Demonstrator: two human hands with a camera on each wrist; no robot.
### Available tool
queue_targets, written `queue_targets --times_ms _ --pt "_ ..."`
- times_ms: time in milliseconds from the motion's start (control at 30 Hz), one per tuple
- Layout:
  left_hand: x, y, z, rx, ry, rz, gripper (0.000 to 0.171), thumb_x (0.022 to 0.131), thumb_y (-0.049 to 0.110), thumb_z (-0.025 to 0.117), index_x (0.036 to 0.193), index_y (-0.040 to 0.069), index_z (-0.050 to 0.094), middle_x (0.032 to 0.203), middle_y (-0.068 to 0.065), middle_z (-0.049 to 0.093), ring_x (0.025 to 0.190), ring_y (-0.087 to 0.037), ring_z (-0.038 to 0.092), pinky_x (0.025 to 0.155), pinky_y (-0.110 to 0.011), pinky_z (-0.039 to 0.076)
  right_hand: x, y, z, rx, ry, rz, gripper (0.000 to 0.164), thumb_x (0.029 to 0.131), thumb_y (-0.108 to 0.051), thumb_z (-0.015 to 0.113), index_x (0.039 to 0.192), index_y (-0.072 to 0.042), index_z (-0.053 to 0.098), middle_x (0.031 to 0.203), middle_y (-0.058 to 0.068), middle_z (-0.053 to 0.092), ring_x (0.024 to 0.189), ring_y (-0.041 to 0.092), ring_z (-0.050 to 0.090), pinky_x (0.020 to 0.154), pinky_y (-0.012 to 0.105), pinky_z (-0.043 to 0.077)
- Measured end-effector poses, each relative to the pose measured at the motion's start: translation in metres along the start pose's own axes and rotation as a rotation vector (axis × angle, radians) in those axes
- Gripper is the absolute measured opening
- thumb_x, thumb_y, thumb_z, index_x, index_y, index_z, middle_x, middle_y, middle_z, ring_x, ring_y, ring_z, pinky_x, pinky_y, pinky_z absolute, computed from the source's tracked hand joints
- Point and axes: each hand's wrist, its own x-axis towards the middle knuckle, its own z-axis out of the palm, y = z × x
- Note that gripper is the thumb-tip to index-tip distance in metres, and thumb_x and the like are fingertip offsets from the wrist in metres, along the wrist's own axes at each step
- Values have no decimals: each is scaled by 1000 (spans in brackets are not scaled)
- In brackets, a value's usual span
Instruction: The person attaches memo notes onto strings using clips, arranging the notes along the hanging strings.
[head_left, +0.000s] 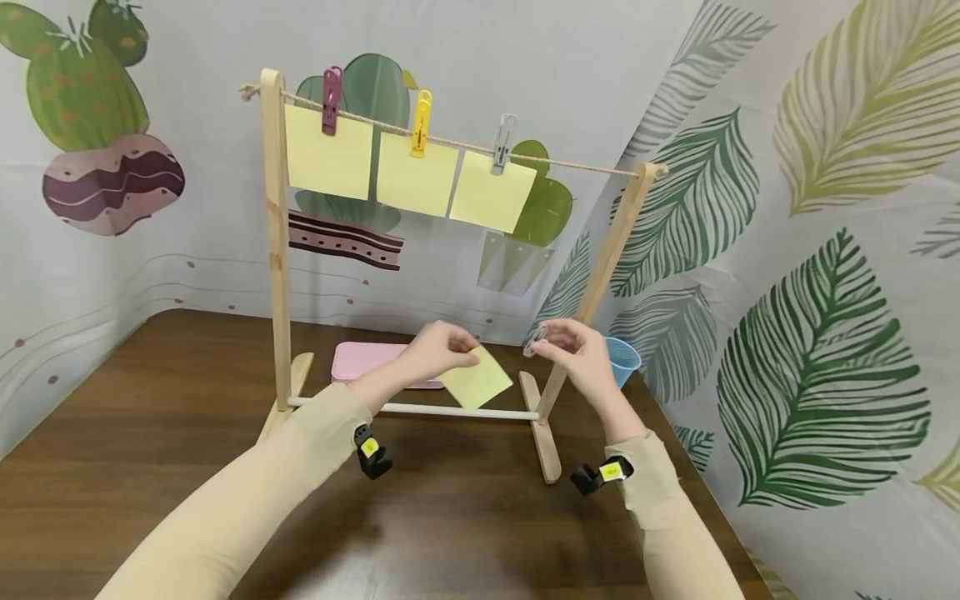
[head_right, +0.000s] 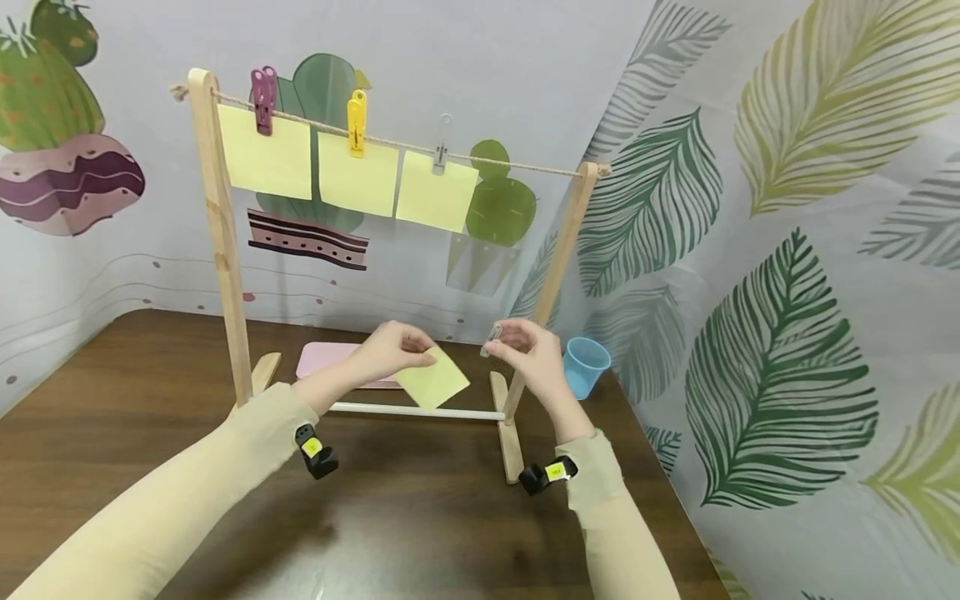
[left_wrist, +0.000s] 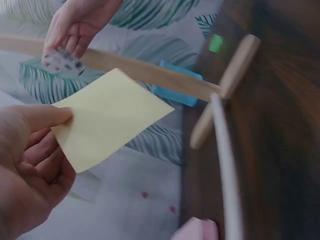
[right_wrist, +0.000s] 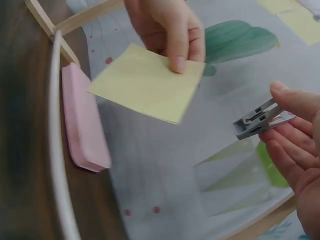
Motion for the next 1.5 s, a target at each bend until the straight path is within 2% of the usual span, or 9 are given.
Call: queue_targets --times_ms 233,400,500,633,733,867,1100,1267,1500 --pt "19 48 -11 4 110 107 19 87 13 73 102 0 74 97 -13 75 89 -23 72 80 -30 57 27 -41 -25 -57 50 -121 29 85 -7 75 110 7 66 81 -20 69 76 -2 65 70 16 51" --pt "27 77 -20 -13 197 168 18 88 15 73 101 4 76 96 -11 76 88 -21 73 80 -30 57 46 -72 -40 -67 109 -202 27 85 -4 74 108 8 66 82 -18 69 77 -4 65 74 14 52" --pt "29 90 -23 -13 237 194 18 87 16 73 102 6 77 97 -10 76 89 -19 73 81 -29 57 56 -91 -46 -82 144 -258 25 84 -1 74 106 11 66 82 -22 68 75 -6 65 74 13 52" --pt "33 107 -23 7 263 235 18 87 15 74 102 5 77 97 -10 76 91 -19 74 81 -27 57 68 -119 -53 -102 195 -323 23 84 1 74 103 11 67 78 -27 65 72 -5 65 70 14 51" --pt "39 119 -22 19 270 267 19 87 14 74 102 3 76 98 -11 76 91 -19 74 81 -25 57 78 -139 -59 -77 226 -348 17 84 -1 74 99 6 69 77 -23 67 71 -3 66 70 15 52" --pt "48 135 -22 20 267 287 20 87 13 74 104 2 75 101 -11 76 93 -20 73 82 -23 56 91 -163 -67 -32 234 -345 11 83 -1 74 93 -3 72 77 -15 69 72 1 68 72 15 53" --pt "57 153 -30 2 321 257 24 88 16 74 108 3 74 105 -11 75 98 -19 72 85 -23 55 111 -187 -74 -75 248 -301 8 84 -3 74 90 -9 73 76 -12 68 70 2 67 72 15 53" --pt "60 159 -36 -43 373 264 26 89 16 73 111 2 73 107 -11 74 99 -20 72 86 -24 54 119 -195 -80 -148 261 -273 7 85 -6 74 88 -12 72 73 -16 67 68 0 66 70 14 50" --pt "68 156 -39 -107 429 238 29 89 16 72 114 2 72 109 -13 73 102 -21 71 88 -24 54 127 -201 -85 -234 261 -207 5 85 -13 76 84 -16 72 69 -21 65 68 -3 64 70 15 46"
